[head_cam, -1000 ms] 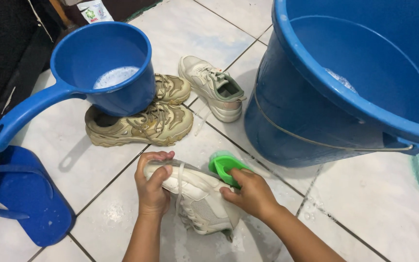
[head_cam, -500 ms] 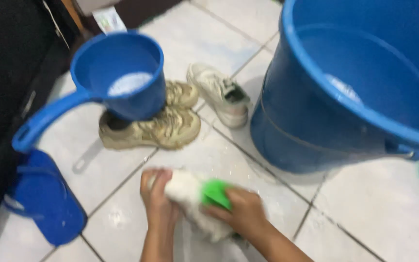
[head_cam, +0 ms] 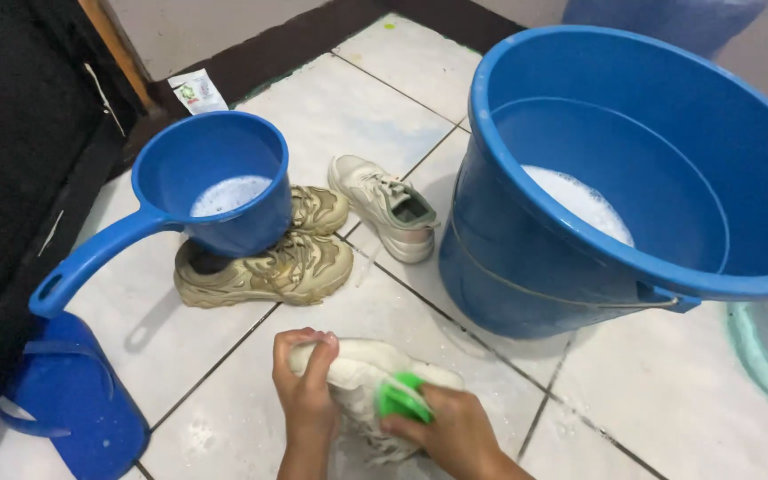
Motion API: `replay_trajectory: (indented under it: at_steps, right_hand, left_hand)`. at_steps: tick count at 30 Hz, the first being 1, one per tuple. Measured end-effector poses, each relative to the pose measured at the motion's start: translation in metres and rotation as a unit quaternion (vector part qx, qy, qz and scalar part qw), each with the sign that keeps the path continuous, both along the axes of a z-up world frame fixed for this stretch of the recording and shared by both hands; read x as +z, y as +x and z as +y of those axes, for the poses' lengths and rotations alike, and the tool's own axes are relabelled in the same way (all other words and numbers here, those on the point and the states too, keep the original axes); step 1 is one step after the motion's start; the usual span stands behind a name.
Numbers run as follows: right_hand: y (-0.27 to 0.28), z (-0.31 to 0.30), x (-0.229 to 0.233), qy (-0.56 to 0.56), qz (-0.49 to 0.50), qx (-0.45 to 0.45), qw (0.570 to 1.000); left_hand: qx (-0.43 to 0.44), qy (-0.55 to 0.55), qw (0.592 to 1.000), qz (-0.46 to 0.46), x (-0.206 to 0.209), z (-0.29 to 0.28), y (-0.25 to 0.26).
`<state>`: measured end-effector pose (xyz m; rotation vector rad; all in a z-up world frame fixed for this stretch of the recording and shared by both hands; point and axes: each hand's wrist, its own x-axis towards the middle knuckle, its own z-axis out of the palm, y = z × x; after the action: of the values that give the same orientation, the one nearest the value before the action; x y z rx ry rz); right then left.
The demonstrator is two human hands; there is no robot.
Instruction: Scrubbing white sneakers with a green brush and soapy water in a bathroom.
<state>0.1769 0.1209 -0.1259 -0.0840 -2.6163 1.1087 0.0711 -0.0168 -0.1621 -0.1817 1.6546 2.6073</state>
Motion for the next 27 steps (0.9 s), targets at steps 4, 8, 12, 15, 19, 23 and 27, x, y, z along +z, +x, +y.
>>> replay_trajectory:
  at_steps: [4, 8, 12, 15, 19, 23, 27]
  right_hand:
    - [-0.033, -0.019, 0.041, 0.004, 0.015, -0.032, 0.999]
    - [-0.005, 0.018, 0.006, -0.090, -0.089, -0.129, 0.984]
    - [0.018, 0.084, -0.017, 0.024, -0.319, -0.226, 0.920]
    - [0.020, 0.089, -0.010, -0.060, -0.291, -0.299, 0.907]
    - [0.022, 0.083, -0.009, -0.343, -0.188, -0.314, 0.865]
    - [0.021, 0.075, 0.013, -0.424, -0.187, -0.270, 0.844]
    - [0.017, 0.076, 0.026, -0.416, -0.189, -0.254, 0.852]
  left_hand:
    - [-0.017, -0.014, 1.000, 0.005, -0.005, 0.004, 0.004]
    - [-0.009, -0.031, 0.999, 0.016, -0.008, -0.001, 0.004]
    - [-0.006, -0.046, 0.999, 0.021, 0.009, 0.005, 0.012]
    - [-0.036, -0.126, 0.990, 0.051, 0.027, 0.007, 0.015]
    - [-0.133, -0.152, 0.975, 0.097, 0.042, 0.007, 0.020]
    - [-0.205, -0.271, 0.914, 0.223, 0.075, 0.000, 0.018]
    - [-0.181, -0.386, 0.839, 0.337, 0.055, -0.006, 0.010]
